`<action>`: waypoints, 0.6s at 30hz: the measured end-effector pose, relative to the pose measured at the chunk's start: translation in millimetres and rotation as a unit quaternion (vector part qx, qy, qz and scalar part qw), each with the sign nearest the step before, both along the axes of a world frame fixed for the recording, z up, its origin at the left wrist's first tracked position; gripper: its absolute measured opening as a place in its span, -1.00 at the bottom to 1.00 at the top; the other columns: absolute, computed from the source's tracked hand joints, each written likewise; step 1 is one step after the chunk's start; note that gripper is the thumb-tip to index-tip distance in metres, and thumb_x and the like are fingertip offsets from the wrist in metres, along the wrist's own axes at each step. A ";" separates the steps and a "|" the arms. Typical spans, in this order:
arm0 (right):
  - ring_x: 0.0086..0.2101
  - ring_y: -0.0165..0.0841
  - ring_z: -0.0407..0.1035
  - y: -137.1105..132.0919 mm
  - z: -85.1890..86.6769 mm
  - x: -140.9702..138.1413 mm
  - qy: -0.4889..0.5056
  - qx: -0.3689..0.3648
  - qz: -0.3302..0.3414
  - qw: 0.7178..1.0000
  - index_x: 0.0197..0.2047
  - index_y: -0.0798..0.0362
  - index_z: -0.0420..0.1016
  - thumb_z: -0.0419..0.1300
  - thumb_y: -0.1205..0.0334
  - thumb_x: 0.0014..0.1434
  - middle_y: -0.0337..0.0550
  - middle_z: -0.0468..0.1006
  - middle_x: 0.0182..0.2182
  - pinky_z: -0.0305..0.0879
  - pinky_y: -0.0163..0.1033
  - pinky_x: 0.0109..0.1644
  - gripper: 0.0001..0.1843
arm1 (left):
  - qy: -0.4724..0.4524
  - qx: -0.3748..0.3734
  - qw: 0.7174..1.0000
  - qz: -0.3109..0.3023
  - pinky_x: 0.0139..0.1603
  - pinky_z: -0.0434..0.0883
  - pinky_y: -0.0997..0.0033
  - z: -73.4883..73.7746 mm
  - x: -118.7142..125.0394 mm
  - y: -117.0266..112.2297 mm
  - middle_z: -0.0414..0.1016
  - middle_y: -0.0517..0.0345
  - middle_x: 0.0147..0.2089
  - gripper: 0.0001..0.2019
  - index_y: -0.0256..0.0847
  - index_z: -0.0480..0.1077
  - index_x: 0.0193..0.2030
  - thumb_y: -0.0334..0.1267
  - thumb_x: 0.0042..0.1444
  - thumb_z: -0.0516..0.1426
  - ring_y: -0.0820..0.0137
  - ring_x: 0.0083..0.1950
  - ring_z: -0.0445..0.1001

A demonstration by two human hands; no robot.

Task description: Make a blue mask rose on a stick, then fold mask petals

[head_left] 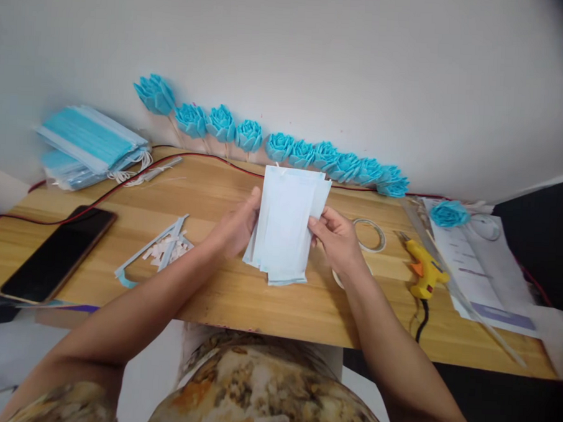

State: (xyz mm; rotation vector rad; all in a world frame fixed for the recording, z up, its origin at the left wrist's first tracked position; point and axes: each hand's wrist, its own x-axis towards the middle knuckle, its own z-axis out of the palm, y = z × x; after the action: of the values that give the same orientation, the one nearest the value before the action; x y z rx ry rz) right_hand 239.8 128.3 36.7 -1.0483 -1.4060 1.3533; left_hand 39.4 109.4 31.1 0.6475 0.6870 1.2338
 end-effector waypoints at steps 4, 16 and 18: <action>-0.57 -0.48 0.20 -0.2 1.7 -1.8 -0.004 0.003 -0.021 1.000 -0.32 0.01 0.55 0.44 -0.15 0.00 -0.32 0.42 -0.56 0.19 -0.36 -0.57 -0.60 | 0.032 0.007 0.999 0.004 0.06 0.53 0.08 1.5 -4.0 -0.6 0.69 -0.11 -0.18 -0.51 -0.30 0.63 -0.18 0.16 0.05 0.33 -0.03 0.02 0.62; -0.57 -0.44 0.30 -0.3 -9.5 -2.3 -0.046 0.046 -0.059 0.996 -0.25 0.00 0.59 0.35 0.00 0.14 -0.30 0.52 -0.54 0.23 -0.34 -0.56 -0.75 | 0.098 -0.035 0.989 0.109 -0.47 0.33 0.44 1.0 -4.2 -3.2 0.52 0.22 -0.52 -0.58 -0.23 0.47 -0.52 -0.02 -0.28 0.52 0.46 -0.52 0.39; -0.56 -0.42 0.32 -0.4 -9.4 -0.8 -0.060 0.062 -0.086 0.993 -0.22 -0.01 0.61 0.32 0.03 0.17 -0.30 0.52 -0.53 0.24 -0.34 -0.55 -0.78 | 0.094 -0.027 0.989 0.113 -0.45 0.33 0.44 -2.5 -4.8 -2.1 0.50 0.23 -0.52 -0.57 -0.22 0.48 -0.49 0.05 -0.24 0.50 0.45 -0.50 0.40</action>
State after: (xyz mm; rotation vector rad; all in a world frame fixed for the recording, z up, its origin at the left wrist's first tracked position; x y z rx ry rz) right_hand 239.0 127.9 27.4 -1.1546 -1.4324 1.0802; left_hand 34.7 107.4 28.6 0.6601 0.9689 1.3676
